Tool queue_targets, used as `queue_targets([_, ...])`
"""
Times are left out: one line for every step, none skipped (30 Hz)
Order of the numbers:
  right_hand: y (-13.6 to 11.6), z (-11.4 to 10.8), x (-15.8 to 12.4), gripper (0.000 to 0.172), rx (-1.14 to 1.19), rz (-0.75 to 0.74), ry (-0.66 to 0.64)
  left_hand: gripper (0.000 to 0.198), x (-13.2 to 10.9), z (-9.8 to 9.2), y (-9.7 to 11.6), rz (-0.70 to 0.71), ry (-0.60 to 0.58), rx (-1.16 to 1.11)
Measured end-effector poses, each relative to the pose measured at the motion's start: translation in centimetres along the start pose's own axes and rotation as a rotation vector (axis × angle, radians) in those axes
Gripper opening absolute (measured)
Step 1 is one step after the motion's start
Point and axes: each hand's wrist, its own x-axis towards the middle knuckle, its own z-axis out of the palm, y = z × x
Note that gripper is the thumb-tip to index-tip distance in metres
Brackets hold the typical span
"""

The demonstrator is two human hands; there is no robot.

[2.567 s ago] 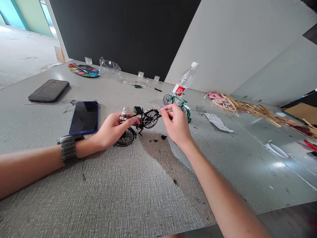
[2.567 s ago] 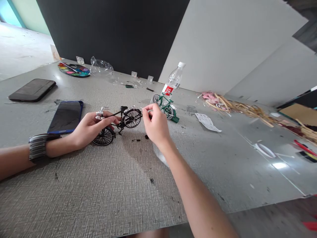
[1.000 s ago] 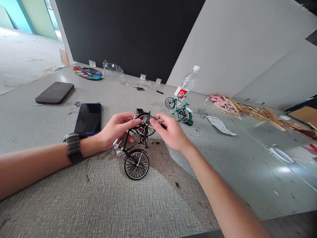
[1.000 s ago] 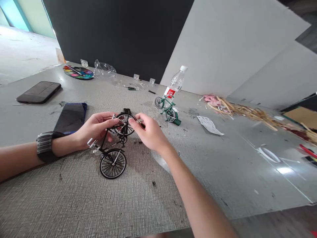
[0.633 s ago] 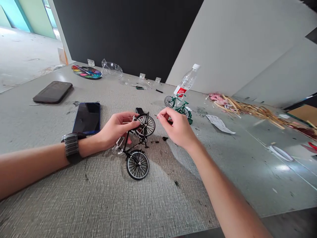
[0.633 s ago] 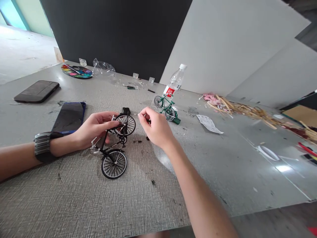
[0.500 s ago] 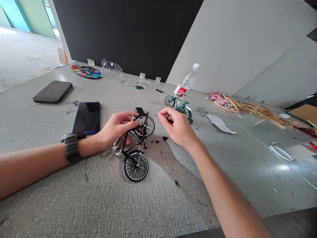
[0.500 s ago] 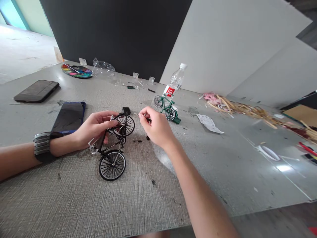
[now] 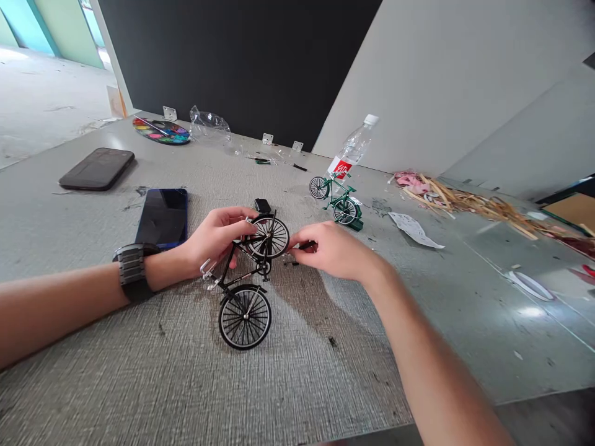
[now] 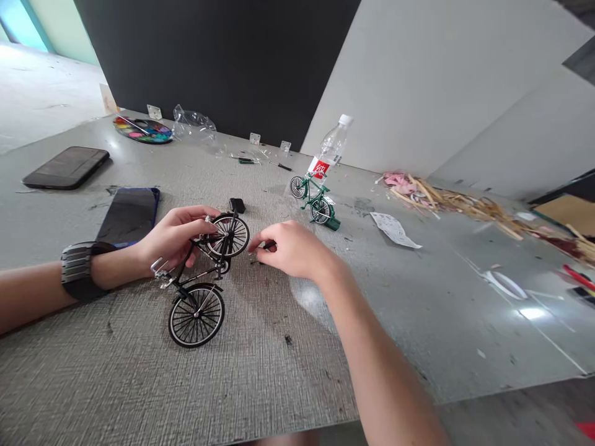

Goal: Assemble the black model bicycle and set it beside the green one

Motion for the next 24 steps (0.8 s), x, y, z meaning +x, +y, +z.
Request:
queue_targets([-0.03,0.08,0.0,0.022,0.001,-0.001,-0.013,0.021,-0.03,0.02,0.02,-0.002,-0.002,0.006])
queue_targets([-0.07,0.16,0.01,0.022,0.005,-0.002,-0.022,0.021,-0.06,0.04,0.05,-0.003,-0.003,0.011])
queue_targets([-0.12,0.24,0.03,0.021,0.012,-0.001,-0.026,0.021,-0.09,0.06,0.08,-0.005,-0.005,0.015])
queue_targets([-0.17,0.31,0.04,0.02,0.019,0.005,-0.025,0.021,-0.12,0.08,0.11,-0.007,-0.008,0.019])
queue_targets([-0.23,0.37,0.05,0.019,0.026,0.013,-0.018,0.021,-0.14,0.09,0.12,-0.008,-0.009,0.022])
queue_targets([-0.3,0.4,0.05,0.018,0.029,0.021,-0.009,0.021,-0.15,0.09,0.13,-0.006,-0.01,0.023])
queue_targets([-0.38,0.42,0.04,0.017,0.027,0.026,0.0,0.022,-0.15,0.08,0.12,-0.006,-0.009,0.024])
queue_targets([-0.46,0.4,0.02,0.016,0.021,0.03,0.007,0.022,-0.13,0.06,0.1,-0.006,-0.005,0.024])
queue_targets([-0.53,0.36,-0.01,0.017,0.016,0.031,0.01,0.022,-0.1,0.04,0.07,-0.004,0.003,0.019])
queue_targets([-0.6,0.28,-0.05,0.017,0.017,0.031,0.011,0.022,-0.07,0.01,0.03,-0.002,0.015,0.008])
queue_targets([-0.64,0.18,-0.09,0.018,0.025,0.032,0.009,0.022,-0.03,-0.01,-0.01,-0.001,0.029,-0.005])
queue_targets([-0.67,0.07,-0.14,0.019,0.04,0.033,0.004,0.022,0.01,-0.03,-0.04,0.001,0.041,-0.019])
queue_targets([-0.66,-0.04,-0.19,0.019,0.059,0.034,-0.008,0.022,0.04,-0.04,-0.07,0.003,0.047,-0.03])
queue_targets([-0.63,-0.15,-0.23,0.02,0.079,0.034,-0.023,0.022,0.06,-0.05,-0.08,0.005,0.046,-0.035])
queue_targets([-0.58,-0.24,-0.26,0.02,0.094,0.032,-0.041,0.022,0.06,-0.05,-0.08,0.005,0.038,-0.033])
queue_targets([-0.52,-0.31,-0.28,0.021,0.1,0.03,-0.059,0.022,0.05,-0.03,-0.06,0.007,0.028,-0.029])
queue_targets([-0.44,-0.35,-0.29,0.023,0.099,0.027,-0.076,0.022,0.02,-0.02,-0.03,0.008,0.018,-0.025])
queue_targets([-0.37,-0.36,-0.29,0.024,0.089,0.024,-0.088,0.022,-0.01,0.01,0.01,0.008,0.01,-0.022])
queue_targets([-0.31,-0.36,-0.29,0.026,0.075,0.024,-0.092,0.021,-0.04,0.03,0.06,0.007,0.007,-0.021])
queue_targets([-0.25,-0.35,-0.29,0.027,0.061,0.026,-0.093,0.021,-0.07,0.05,0.11,0.006,0.007,-0.021])
queue_targets([-0.21,-0.33,-0.29,0.028,0.051,0.032,-0.091,0.021,-0.1,0.07,0.15,0.003,0.008,-0.019])
queue_targets([-0.19,-0.32,-0.3,0.027,0.045,0.041,-0.087,0.021,-0.12,0.08,0.18,0.0,0.011,-0.016])
queue_targets([-0.18,-0.31,-0.31,0.027,0.042,0.052,-0.084,0.021,-0.13,0.09,0.2,-0.002,0.014,-0.012])
queue_targets([-0.18,-0.32,-0.32,0.026,0.039,0.061,-0.083,0.021,-0.13,0.09,0.21,-0.004,0.018,-0.009])
